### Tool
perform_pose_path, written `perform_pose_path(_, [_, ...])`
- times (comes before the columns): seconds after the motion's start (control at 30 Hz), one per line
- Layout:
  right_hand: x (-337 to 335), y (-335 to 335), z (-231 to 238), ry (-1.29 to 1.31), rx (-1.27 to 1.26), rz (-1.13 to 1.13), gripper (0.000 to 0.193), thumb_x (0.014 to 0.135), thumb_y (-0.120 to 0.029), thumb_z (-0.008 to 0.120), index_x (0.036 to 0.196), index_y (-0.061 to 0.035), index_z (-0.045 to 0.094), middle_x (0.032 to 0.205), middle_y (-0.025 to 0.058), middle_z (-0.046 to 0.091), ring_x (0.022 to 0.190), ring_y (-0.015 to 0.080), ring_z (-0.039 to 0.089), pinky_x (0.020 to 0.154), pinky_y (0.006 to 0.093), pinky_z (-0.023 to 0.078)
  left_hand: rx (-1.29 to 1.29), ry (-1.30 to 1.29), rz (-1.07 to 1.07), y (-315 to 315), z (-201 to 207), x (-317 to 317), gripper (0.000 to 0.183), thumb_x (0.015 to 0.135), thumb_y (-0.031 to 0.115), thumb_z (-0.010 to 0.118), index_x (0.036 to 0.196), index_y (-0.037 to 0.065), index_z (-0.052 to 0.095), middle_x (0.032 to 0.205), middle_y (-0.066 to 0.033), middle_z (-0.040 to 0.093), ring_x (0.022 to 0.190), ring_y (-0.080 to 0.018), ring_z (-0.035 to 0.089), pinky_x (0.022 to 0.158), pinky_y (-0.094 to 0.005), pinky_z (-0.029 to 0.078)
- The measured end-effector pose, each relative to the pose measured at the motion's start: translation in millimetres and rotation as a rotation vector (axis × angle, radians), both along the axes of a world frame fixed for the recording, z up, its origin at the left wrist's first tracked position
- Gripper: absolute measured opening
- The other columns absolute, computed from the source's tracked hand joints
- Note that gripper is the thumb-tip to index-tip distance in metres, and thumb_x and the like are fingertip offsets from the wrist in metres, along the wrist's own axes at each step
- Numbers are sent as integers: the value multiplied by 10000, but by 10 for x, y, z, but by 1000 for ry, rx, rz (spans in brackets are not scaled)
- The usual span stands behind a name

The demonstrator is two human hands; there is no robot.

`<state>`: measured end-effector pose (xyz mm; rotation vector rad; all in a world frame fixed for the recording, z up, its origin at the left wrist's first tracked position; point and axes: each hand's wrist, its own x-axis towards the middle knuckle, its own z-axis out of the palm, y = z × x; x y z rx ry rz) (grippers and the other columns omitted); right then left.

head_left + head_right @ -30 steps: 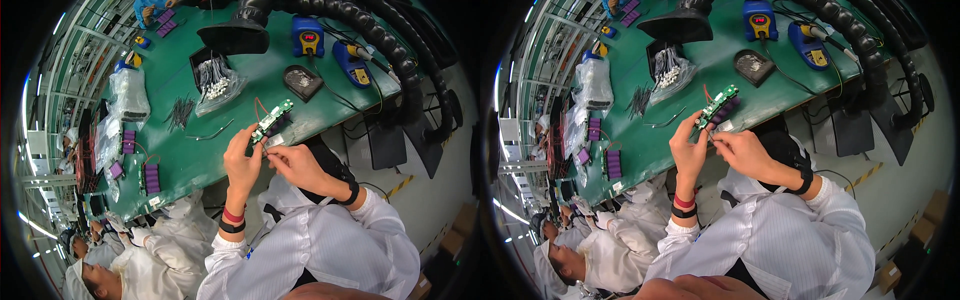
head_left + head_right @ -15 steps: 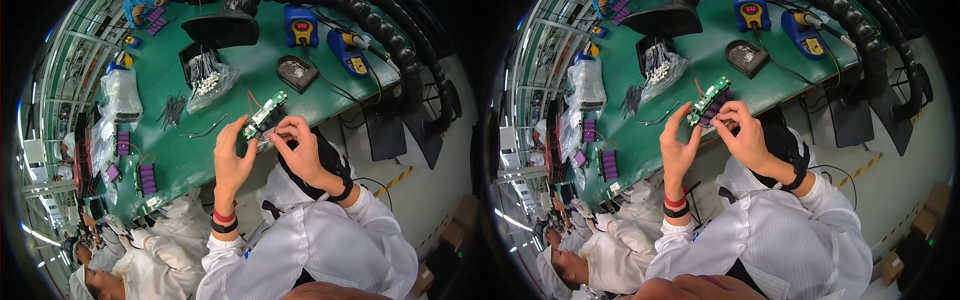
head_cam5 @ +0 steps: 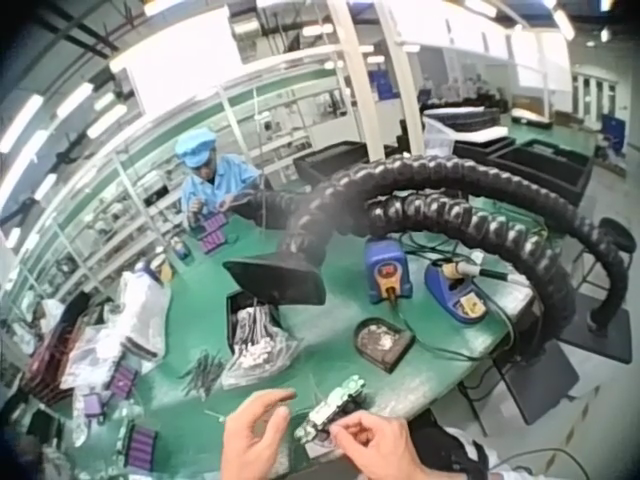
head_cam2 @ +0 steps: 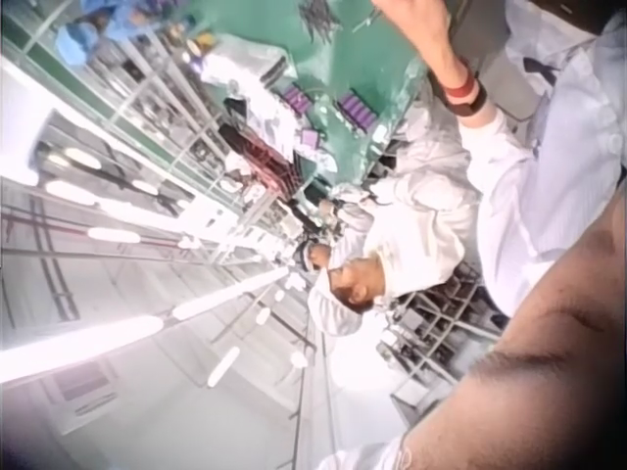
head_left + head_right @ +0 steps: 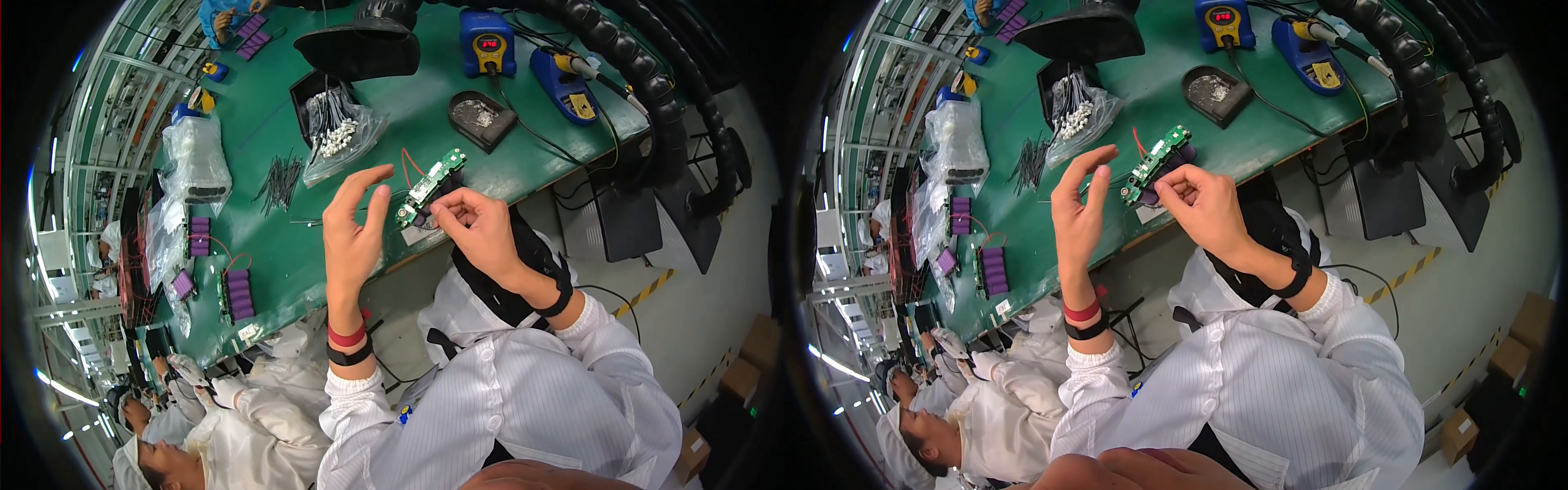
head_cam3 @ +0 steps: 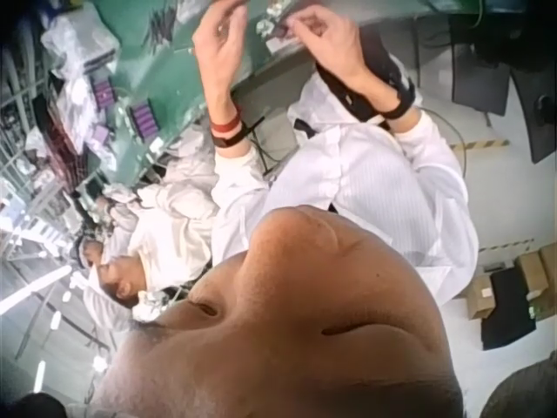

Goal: Solder wires and electronic components onto a battery pack assembly at an industrial workbench.

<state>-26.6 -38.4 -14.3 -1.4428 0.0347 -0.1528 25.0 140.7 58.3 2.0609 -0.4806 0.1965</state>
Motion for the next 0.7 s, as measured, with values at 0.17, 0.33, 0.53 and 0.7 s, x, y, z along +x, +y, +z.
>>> perform_pose_path(0.17, [6, -2, 26, 63, 32, 29, 108, 959, -56, 720, 909, 37, 696, 788, 35, 721, 708, 47, 662, 637, 196, 526, 62, 2, -52, -119, -16, -44, 188, 960, 53, 673, 1127, -16, 722, 1084, -153, 738, 966, -262, 710, 856, -345, 537])
perform_pose_path(0.33, [43, 12, 37, 93, 31, 41, 132, 956, -63, 731, 872, 23, 675, 762, 22, 708, 681, 35, 650, 608, 190, 514, 45, -12, -43, -134, -73, -81, 174, 957, 50, 673, 1109, -14, 728, 1038, -145, 743, 926, -249, 712, 832, -340, 540])
perform_pose_path(0.53, [38, 19, 78, 105, 49, 41, 162, 956, -71, 734, 840, 11, 654, 737, 13, 695, 657, 31, 636, 583, 191, 501, 25, 4, -26, -146, -70, -102, 167, 955, 45, 673, 1100, -14, 732, 1018, -141, 742, 888, -226, 712, 790, -326, 544])
perform_pose_path(0.7, [51, 24, 98, 84, 50, 43, 167, 960, -76, 730, 840, 6, 649, 723, 7, 683, 648, 29, 628, 573, 191, 492, 26, 1, -22, -140, -83, -106, 165, 953, 43, 675, 1096, -15, 734, 1015, -140, 742, 886, -224, 712, 786, -324, 546])
